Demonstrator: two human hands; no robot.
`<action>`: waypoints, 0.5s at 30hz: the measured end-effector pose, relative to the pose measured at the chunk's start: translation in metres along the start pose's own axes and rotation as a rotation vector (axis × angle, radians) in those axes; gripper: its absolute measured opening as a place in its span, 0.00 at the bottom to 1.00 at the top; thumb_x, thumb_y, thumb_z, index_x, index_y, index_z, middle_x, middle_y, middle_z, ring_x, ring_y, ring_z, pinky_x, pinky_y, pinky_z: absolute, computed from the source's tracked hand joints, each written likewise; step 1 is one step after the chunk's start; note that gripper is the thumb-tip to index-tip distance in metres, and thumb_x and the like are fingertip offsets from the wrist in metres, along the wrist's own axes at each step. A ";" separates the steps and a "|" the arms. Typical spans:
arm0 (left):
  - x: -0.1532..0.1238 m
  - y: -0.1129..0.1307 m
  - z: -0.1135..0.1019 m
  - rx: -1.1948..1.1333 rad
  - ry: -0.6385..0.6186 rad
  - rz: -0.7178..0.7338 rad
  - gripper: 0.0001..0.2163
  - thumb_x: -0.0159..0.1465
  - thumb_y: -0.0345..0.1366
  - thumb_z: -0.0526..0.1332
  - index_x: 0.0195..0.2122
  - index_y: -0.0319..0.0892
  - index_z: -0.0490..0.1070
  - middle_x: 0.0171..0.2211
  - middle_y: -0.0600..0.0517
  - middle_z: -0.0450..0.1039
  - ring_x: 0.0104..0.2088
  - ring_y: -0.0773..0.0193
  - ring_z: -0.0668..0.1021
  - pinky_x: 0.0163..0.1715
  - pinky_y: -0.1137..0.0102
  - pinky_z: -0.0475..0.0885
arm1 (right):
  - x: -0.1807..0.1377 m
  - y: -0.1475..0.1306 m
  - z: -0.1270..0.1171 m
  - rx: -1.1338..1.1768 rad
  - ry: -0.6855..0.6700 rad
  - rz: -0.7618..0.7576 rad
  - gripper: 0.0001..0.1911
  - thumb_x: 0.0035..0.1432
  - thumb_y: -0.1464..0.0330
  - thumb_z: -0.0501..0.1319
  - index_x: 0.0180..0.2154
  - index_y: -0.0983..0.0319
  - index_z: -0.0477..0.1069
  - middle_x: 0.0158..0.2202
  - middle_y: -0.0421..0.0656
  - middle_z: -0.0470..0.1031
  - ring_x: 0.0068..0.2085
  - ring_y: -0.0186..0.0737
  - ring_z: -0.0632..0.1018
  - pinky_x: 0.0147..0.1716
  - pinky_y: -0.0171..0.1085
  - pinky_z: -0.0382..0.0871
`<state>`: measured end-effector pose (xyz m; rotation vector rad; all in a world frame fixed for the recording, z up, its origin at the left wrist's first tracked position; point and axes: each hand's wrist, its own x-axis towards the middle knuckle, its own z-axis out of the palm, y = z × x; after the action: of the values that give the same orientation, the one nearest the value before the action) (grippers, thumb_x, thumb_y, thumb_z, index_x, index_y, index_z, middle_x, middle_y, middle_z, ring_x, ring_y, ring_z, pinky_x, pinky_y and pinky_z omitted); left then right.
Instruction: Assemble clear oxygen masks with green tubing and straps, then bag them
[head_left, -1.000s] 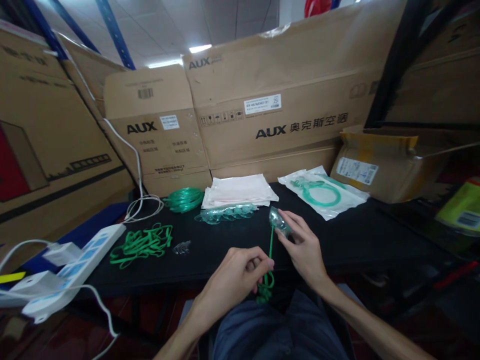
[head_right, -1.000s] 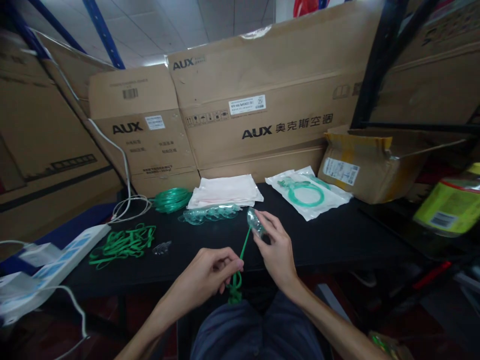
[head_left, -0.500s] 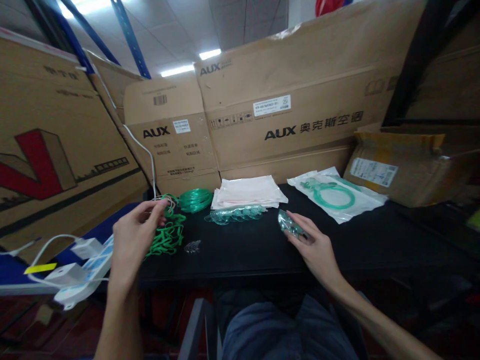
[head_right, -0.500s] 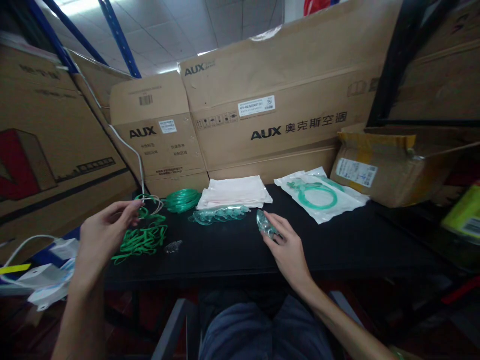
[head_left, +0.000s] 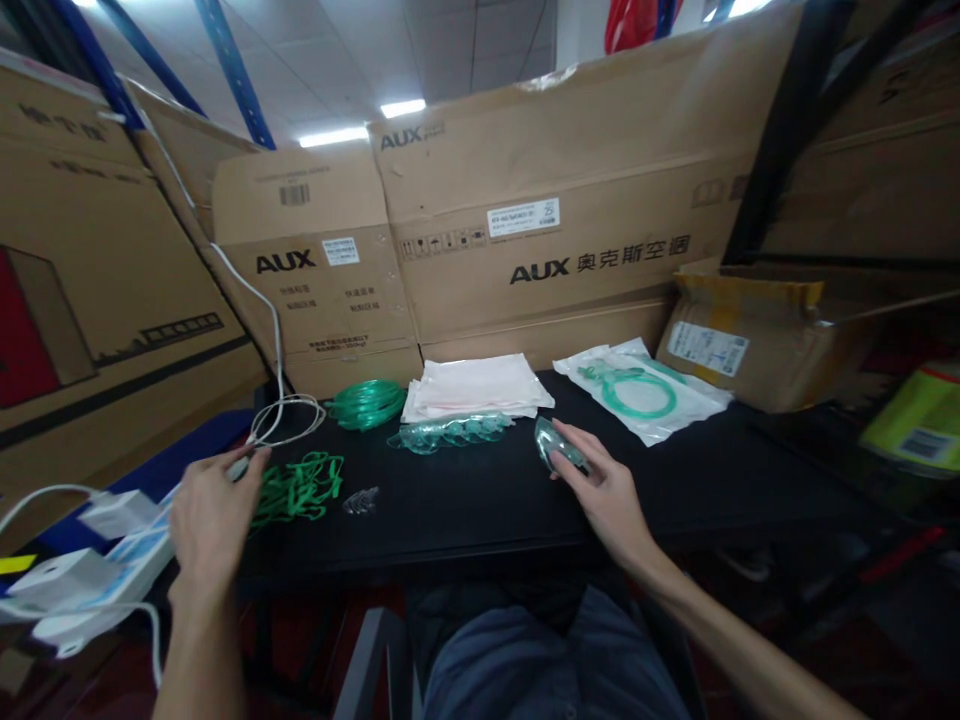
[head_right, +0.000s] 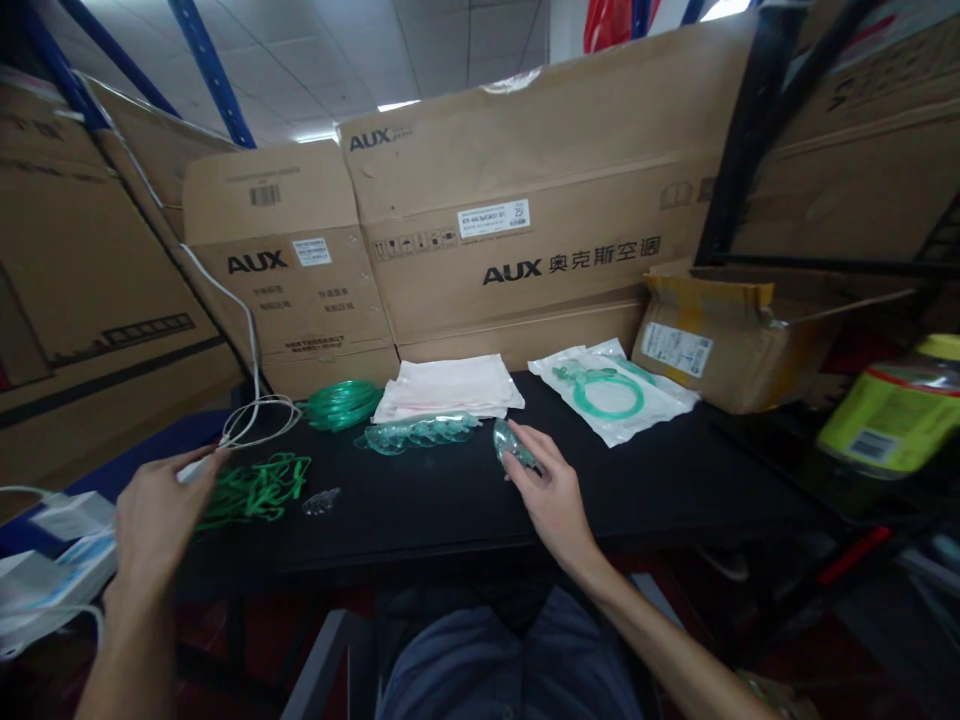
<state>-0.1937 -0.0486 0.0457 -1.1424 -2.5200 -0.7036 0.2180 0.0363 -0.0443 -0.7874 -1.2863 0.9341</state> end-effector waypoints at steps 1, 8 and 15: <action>-0.005 0.008 -0.003 -0.032 0.032 0.040 0.29 0.69 0.56 0.47 0.54 0.41 0.77 0.55 0.37 0.75 0.54 0.34 0.76 0.47 0.53 0.71 | 0.003 0.001 -0.001 -0.013 -0.023 0.012 0.27 0.58 0.60 0.68 0.58 0.58 0.74 0.58 0.50 0.72 0.49 0.46 0.78 0.38 0.37 0.79; -0.042 0.117 0.019 -0.495 -0.097 0.657 0.19 0.70 0.51 0.55 0.43 0.44 0.79 0.44 0.48 0.80 0.42 0.56 0.80 0.47 0.65 0.72 | 0.063 0.004 -0.003 -0.188 -0.292 -0.093 0.32 0.59 0.64 0.65 0.64 0.57 0.66 0.62 0.51 0.68 0.59 0.46 0.73 0.51 0.42 0.75; -0.037 0.196 0.077 -0.532 -0.301 0.994 0.15 0.70 0.43 0.58 0.52 0.44 0.77 0.52 0.46 0.78 0.54 0.53 0.77 0.58 0.59 0.67 | 0.125 0.016 0.013 -0.298 -0.505 -0.217 0.24 0.55 0.72 0.67 0.55 0.59 0.74 0.56 0.50 0.75 0.57 0.48 0.75 0.56 0.48 0.70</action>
<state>-0.0250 0.0808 0.0261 -2.5325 -1.5677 -0.9348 0.2078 0.1553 -0.0032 -0.6379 -1.9449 0.7994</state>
